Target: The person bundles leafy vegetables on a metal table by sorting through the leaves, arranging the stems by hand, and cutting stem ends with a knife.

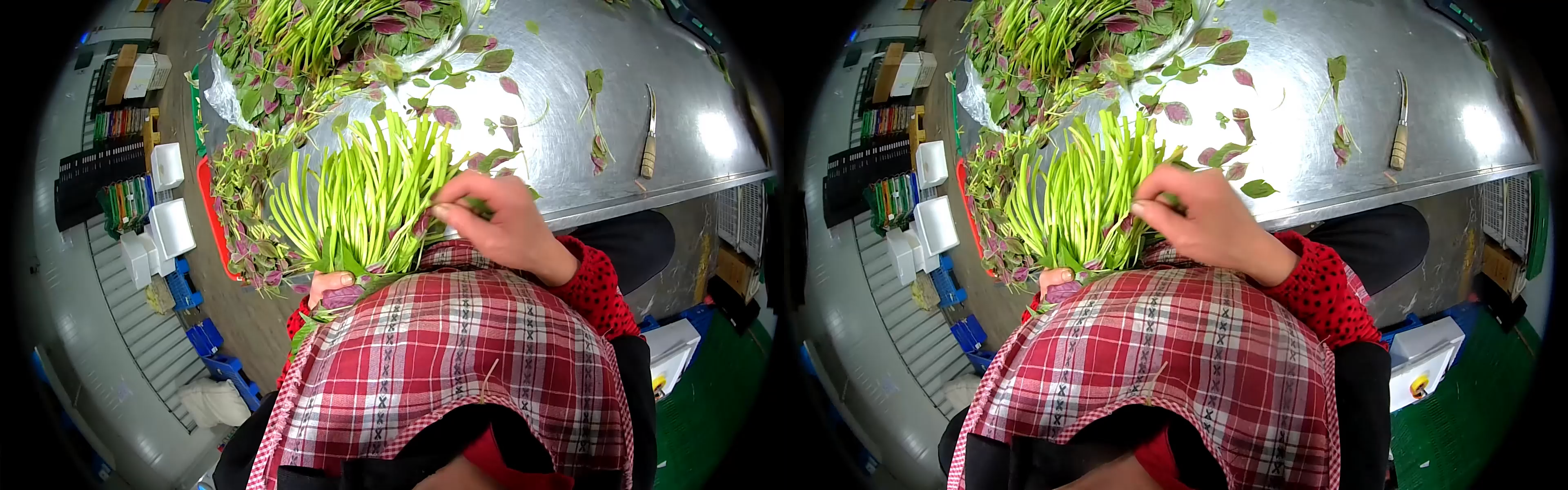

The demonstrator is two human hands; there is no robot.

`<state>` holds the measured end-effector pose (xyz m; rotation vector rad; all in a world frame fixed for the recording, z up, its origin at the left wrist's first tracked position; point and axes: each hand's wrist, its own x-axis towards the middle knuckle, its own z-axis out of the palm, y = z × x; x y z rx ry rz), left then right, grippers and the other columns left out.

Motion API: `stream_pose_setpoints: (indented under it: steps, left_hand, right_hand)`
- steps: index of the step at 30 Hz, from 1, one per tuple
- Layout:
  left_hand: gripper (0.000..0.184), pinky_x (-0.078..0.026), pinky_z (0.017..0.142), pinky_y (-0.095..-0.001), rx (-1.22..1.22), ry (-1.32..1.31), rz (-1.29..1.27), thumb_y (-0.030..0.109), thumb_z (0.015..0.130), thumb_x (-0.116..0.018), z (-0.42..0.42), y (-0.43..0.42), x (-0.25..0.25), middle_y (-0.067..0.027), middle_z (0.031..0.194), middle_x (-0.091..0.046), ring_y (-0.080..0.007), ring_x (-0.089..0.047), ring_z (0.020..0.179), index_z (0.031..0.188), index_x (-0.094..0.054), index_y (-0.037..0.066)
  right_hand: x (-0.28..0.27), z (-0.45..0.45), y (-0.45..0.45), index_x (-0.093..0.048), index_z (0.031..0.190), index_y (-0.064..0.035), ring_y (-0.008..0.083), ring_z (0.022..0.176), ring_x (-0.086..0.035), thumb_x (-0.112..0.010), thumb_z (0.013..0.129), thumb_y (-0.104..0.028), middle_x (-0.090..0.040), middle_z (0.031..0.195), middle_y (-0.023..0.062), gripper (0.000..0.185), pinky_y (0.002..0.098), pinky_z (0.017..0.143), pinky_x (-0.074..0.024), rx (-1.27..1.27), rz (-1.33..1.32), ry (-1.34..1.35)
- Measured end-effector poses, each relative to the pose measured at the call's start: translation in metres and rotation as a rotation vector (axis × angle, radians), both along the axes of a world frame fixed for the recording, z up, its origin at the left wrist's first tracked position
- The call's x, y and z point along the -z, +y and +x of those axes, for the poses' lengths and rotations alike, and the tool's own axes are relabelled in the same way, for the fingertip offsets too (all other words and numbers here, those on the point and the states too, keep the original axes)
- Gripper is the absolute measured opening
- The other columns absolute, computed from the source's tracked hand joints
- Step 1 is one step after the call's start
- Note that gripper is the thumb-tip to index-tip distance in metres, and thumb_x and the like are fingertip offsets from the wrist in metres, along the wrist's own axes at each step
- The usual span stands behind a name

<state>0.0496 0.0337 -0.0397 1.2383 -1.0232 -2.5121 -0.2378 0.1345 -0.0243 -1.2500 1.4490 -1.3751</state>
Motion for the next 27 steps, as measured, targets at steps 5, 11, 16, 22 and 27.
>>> stream_pose_setpoints:
  steps: [5, 11, 16, 22, 27]
  left_hand:
    - [0.055, -0.05, 0.087, -0.0378, 0.003, -0.012, -0.014, 0.006, 0.063, -0.067, 0.006, 0.001, 0.0, -0.0162, 0.104, -0.066, -0.026, -0.064, 0.095, 0.116, -0.056, -0.004]
    - [0.056, -0.05, 0.087, -0.0381, -0.008, -0.012, -0.031, 0.006, 0.063, -0.066, 0.0, 0.005, -0.002, -0.0168, 0.104, -0.066, -0.0266, -0.064, 0.095, 0.116, -0.055, -0.005]
    - [0.056, -0.05, 0.087, -0.0384, 0.012, -0.021, -0.028, 0.006, 0.063, -0.066, -0.012, 0.003, -0.012, -0.0173, 0.104, -0.066, -0.027, -0.064, 0.096, 0.117, -0.055, -0.005]
    - [0.038, -0.051, 0.079, -0.0358, -0.059, -0.067, -0.109, 0.005, 0.066, -0.066, -0.011, 0.009, -0.021, -0.0144, 0.093, -0.067, -0.0249, -0.064, 0.083, 0.102, -0.06, -0.004]
    - [0.037, -0.051, 0.076, -0.0349, -0.002, -0.025, -0.207, 0.005, 0.066, -0.066, 0.0, 0.004, -0.006, -0.0141, 0.092, -0.067, -0.0238, -0.065, 0.082, 0.102, -0.061, -0.004]
  right_hand:
    - [0.017, 0.019, -0.005, -0.06, 0.091, -0.0041, 0.0329, 0.052, -0.059, -0.066, 0.081, -0.023, -0.054, 0.051, 0.0118, 0.023, 0.0447, 0.05, -0.0445, -0.115, 0.15, 0.464]
    - [0.018, 0.019, -0.005, -0.063, 0.089, 0.0004, 0.0326, 0.052, -0.06, -0.069, 0.079, -0.024, -0.057, 0.054, 0.0165, 0.027, 0.0415, 0.05, -0.0466, -0.13, 0.16, 0.199]
    - [0.014, 0.019, -0.017, -0.064, 0.076, 0.0041, 0.0274, 0.049, -0.061, -0.072, 0.078, -0.032, -0.056, 0.052, 0.0172, 0.037, 0.0363, 0.049, -0.0467, -0.247, 0.297, 0.074]
    - [0.024, 0.025, -0.001, -0.065, 0.076, 0.0068, 0.0119, 0.047, -0.06, -0.068, 0.085, -0.017, -0.064, 0.062, 0.0106, 0.025, 0.0254, 0.043, -0.0455, -0.207, 0.511, -0.417]
    - [0.022, 0.019, 0.014, -0.064, 0.083, 0.0032, 0.01, 0.048, -0.059, -0.064, 0.088, -0.015, -0.063, 0.068, 0.0059, 0.019, 0.0246, 0.044, -0.0453, -0.09, 0.443, -0.417]
